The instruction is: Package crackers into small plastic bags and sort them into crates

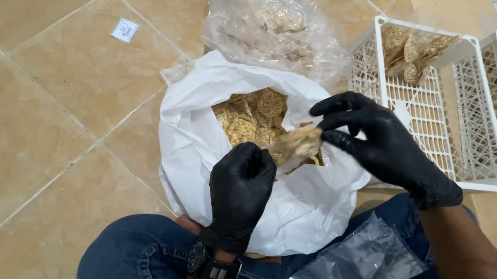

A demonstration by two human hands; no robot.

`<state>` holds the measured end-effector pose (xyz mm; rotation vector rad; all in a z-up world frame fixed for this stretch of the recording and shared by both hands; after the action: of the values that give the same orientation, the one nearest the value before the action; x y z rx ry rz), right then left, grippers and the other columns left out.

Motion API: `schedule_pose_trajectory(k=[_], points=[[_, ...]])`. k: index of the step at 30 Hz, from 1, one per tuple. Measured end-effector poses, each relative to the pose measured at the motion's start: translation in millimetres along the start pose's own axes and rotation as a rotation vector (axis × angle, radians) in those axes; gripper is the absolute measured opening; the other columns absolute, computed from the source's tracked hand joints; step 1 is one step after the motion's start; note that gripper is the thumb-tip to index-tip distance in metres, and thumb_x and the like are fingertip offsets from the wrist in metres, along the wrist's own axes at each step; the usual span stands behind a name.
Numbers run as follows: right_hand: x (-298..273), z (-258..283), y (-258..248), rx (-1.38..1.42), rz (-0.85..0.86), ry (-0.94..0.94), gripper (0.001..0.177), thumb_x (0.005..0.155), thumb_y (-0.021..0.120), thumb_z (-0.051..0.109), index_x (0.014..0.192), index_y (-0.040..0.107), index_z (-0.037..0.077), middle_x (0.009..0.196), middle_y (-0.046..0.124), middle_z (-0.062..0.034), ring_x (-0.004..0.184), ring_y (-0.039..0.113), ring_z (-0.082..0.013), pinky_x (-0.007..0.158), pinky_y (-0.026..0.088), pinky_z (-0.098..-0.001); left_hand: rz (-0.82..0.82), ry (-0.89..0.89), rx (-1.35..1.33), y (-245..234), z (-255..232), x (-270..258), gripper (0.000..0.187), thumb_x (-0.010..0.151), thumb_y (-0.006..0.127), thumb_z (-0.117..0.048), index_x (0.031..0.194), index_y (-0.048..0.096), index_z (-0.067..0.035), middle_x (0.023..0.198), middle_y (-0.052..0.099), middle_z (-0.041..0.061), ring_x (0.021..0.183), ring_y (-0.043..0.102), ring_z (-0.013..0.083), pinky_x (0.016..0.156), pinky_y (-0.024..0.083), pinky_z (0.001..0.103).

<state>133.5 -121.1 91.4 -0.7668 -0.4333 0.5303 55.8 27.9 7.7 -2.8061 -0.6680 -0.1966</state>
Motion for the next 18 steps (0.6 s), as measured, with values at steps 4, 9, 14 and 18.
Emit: schedule_pose_trajectory(k=[4, 9, 14, 18], points=[[4.5, 19.1, 11.9, -0.128, 0.088, -0.109, 0.004, 0.075, 0.063, 0.009, 0.076, 0.065, 0.007, 0.097, 0.06, -0.012, 0.084, 0.058, -0.0325, 0.066, 0.048, -0.0387, 0.02, 0.044, -0.009, 1.5, -1.1, 0.8, 0.022, 0.076, 0.058, -0.007, 0.058, 0.047, -0.008, 0.049, 0.05, 0.013, 0.048, 0.056, 0.0273, 0.046, 0.045, 0.028], [11.4, 16.7, 39.8, -0.154, 0.27, -0.096, 0.008, 0.077, 0.057, 0.009, 0.072, 0.063, 0.006, 0.096, 0.059, -0.0122, 0.09, 0.054, -0.0351, 0.07, 0.046, -0.0412, 0.045, 0.041, -0.006, 0.6, 0.9, 1.8, 0.022, 0.079, 0.055, -0.008, 0.059, 0.046, -0.006, 0.052, 0.051, 0.014, 0.049, 0.056, 0.0254, 0.047, 0.045, 0.028], [12.5, -4.7, 63.2, -0.36, 0.284, -0.064, 0.007, 0.073, 0.063, 0.015, 0.069, 0.062, 0.01, 0.094, 0.058, -0.0061, 0.09, 0.054, -0.0285, 0.068, 0.049, -0.0391, 0.061, 0.021, -0.01, 4.0, 2.4, 0.8, 0.021, 0.079, 0.056, -0.01, 0.06, 0.047, -0.008, 0.053, 0.051, 0.013, 0.05, 0.057, 0.0252, 0.047, 0.045, 0.028], [12.8, -10.7, 75.7, -0.423, 0.224, -0.083, 0.006, 0.07, 0.065, 0.016, 0.066, 0.062, 0.013, 0.091, 0.059, -0.003, 0.086, 0.057, -0.0251, 0.066, 0.05, -0.0355, 0.065, 0.007, -0.017, 3.6, 2.9, 0.4, 0.02, 0.078, 0.057, -0.011, 0.06, 0.048, -0.009, 0.053, 0.052, 0.011, 0.051, 0.058, 0.0248, 0.047, 0.046, 0.028]])
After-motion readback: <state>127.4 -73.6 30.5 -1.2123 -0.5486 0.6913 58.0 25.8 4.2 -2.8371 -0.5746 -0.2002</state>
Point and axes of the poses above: each hand's wrist, its own x-axis towards the middle knuckle, its own y-axis out of the palm, z = x × y, the point moved 6 cm from there along x, towards the middle knuckle
